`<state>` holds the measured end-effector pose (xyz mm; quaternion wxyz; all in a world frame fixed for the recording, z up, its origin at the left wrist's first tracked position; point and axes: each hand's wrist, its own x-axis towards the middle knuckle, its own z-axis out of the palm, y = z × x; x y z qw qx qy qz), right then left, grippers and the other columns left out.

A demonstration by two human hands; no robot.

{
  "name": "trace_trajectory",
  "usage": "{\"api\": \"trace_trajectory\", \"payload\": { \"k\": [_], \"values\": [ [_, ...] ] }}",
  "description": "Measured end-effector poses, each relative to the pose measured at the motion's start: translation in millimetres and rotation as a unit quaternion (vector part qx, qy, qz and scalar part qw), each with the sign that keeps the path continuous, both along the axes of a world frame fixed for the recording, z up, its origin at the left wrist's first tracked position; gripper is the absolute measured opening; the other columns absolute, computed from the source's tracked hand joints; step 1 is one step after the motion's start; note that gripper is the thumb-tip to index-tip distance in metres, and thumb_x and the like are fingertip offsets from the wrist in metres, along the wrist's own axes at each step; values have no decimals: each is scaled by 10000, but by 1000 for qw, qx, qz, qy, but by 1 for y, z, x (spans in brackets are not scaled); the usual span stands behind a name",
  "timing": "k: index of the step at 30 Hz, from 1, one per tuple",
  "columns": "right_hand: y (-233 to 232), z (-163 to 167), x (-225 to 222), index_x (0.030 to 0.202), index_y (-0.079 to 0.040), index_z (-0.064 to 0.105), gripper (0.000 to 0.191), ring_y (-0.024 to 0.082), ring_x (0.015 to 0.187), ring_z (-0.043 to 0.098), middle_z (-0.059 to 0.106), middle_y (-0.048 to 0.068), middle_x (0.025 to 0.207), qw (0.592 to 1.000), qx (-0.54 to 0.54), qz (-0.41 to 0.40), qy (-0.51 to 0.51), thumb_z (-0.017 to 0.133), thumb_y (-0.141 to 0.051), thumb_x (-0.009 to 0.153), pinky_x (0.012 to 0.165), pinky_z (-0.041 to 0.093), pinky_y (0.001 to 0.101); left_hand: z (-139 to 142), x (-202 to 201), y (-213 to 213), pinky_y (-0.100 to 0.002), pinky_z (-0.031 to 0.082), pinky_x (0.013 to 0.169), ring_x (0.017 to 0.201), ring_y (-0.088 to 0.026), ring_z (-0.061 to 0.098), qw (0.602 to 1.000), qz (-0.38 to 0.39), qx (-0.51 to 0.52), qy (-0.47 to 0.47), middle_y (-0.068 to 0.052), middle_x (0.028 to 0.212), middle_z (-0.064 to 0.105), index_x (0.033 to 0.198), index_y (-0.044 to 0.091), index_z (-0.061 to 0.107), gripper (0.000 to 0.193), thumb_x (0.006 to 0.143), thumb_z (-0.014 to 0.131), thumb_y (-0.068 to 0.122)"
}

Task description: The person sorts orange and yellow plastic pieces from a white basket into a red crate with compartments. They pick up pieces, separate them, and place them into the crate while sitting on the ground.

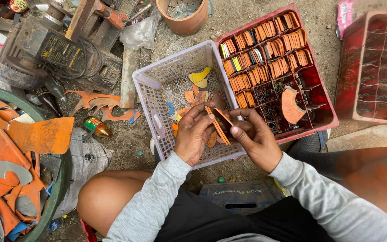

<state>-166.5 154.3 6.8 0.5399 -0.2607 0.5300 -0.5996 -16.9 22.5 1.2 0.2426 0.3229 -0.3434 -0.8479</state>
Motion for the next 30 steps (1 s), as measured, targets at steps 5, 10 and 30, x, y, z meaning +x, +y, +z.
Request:
{"api": "trace_trajectory", "payload": {
  "k": [5,10,30],
  "values": [
    [1,14,-1,1515,-76,435,434,124,868,621,630,53,1026,988,46,-1,147,463,-119,1083,790,556,277,1,1,-9,-438,594,1007,1108,-294,712,999,8,39,-23,-188,1190,683,1326,-48,574,343,998,540,44],
    [2,30,5,1538,-54,433,584,158,958,556,494,78,1055,939,-94,77,322,647,-90,996,871,541,312,-2,2,-8,-435,571,1052,1173,-290,680,995,5,97,19,-191,1215,673,1344,-33,573,353,1007,546,72],
    [8,22,-2,1381,-5,429,326,211,1011,674,640,145,1175,945,-5,38,324,437,-71,1062,855,559,344,8,1,-5,-403,582,1071,1238,-292,668,999,-53,-10,-9,-182,1337,647,1456,-9,492,476,983,541,5]
  ]
}}
